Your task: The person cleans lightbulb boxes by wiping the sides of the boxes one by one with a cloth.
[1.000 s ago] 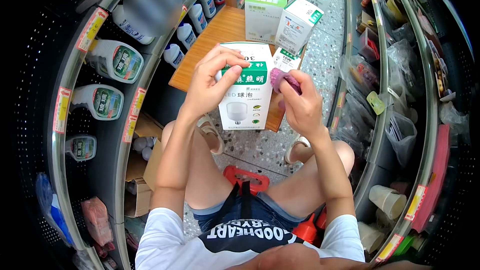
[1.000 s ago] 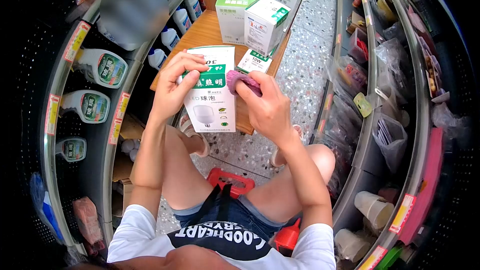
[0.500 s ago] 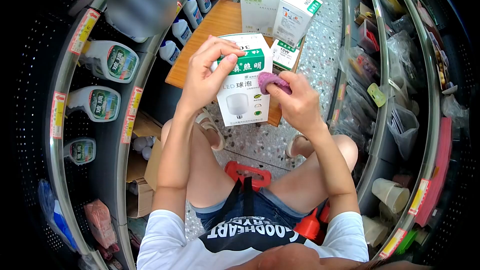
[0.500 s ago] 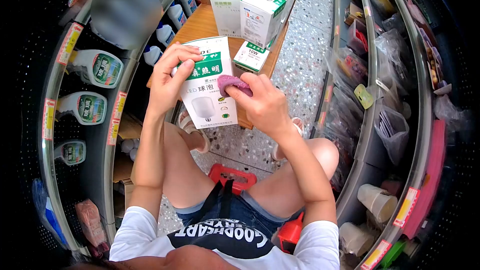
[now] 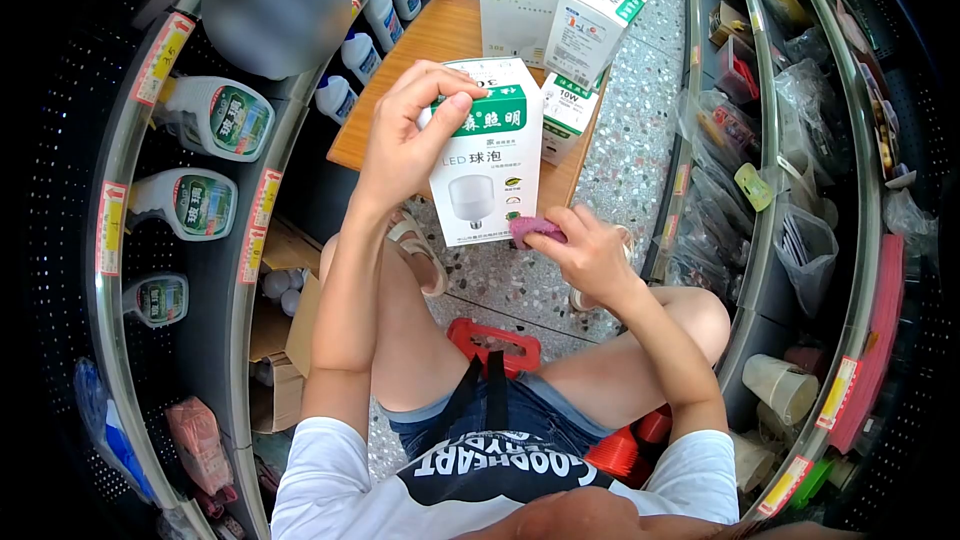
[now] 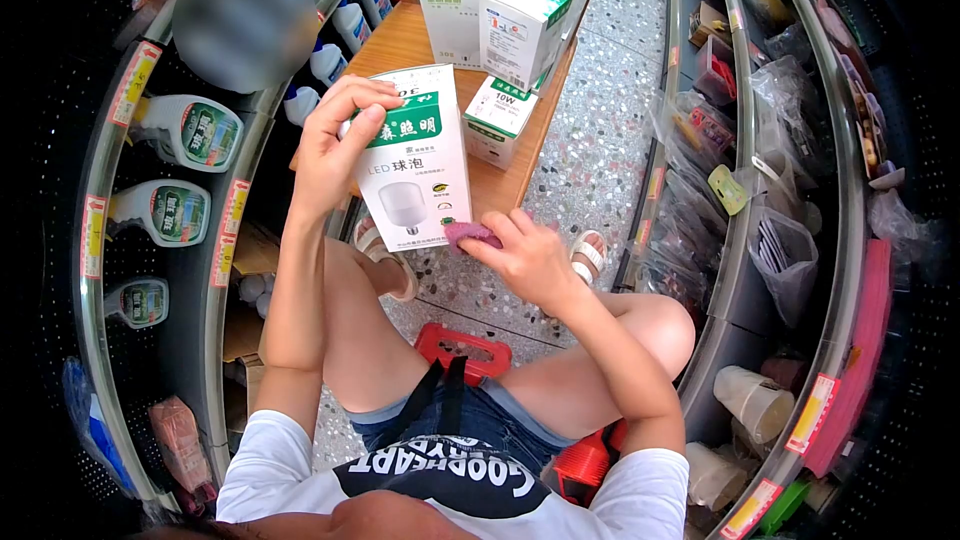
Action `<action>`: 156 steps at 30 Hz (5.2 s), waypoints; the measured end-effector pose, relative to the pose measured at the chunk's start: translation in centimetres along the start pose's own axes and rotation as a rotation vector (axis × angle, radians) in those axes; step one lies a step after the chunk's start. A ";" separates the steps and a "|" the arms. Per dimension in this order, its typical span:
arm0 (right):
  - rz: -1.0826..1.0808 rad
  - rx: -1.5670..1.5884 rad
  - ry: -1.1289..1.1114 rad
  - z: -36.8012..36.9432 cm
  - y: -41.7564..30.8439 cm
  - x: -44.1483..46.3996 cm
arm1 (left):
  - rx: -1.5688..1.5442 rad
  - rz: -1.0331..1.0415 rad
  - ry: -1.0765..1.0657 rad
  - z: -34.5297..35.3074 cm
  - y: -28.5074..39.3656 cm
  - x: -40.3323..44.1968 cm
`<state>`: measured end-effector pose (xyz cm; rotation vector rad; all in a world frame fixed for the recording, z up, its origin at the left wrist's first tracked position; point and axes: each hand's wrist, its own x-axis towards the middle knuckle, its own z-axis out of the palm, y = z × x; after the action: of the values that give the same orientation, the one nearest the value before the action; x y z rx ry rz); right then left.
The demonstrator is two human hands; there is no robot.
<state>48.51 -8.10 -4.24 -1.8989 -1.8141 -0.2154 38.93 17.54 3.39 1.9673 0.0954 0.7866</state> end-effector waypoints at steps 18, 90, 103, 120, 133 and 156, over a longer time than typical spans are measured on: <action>-0.014 -0.125 0.139 -1.5 0.9 3.8 | -0.030 0.015 -0.022 -0.2 -0.2 0.3; 0.099 -0.199 0.343 -1.7 -0.5 8.4 | 0.012 0.013 0.032 0.3 0.1 -0.3; 0.041 -0.035 0.081 1.0 -1.3 1.8 | -0.022 0.016 0.068 0.4 -0.7 0.4; 0.072 0.009 0.035 1.7 -0.3 -2.4 | -0.005 0.002 0.075 0.3 -1.0 0.4; -0.003 -0.169 0.138 0.3 -1.1 3.4 | 0.005 0.011 0.118 0.8 -0.3 -0.1; 0.053 -0.155 0.247 -1.5 -1.4 9.9 | -0.143 -0.019 0.061 -0.2 -0.2 -0.3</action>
<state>48.52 0.04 1.84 -1.9246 -1.6203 -0.5613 38.64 17.73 3.12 1.8061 0.0918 0.8183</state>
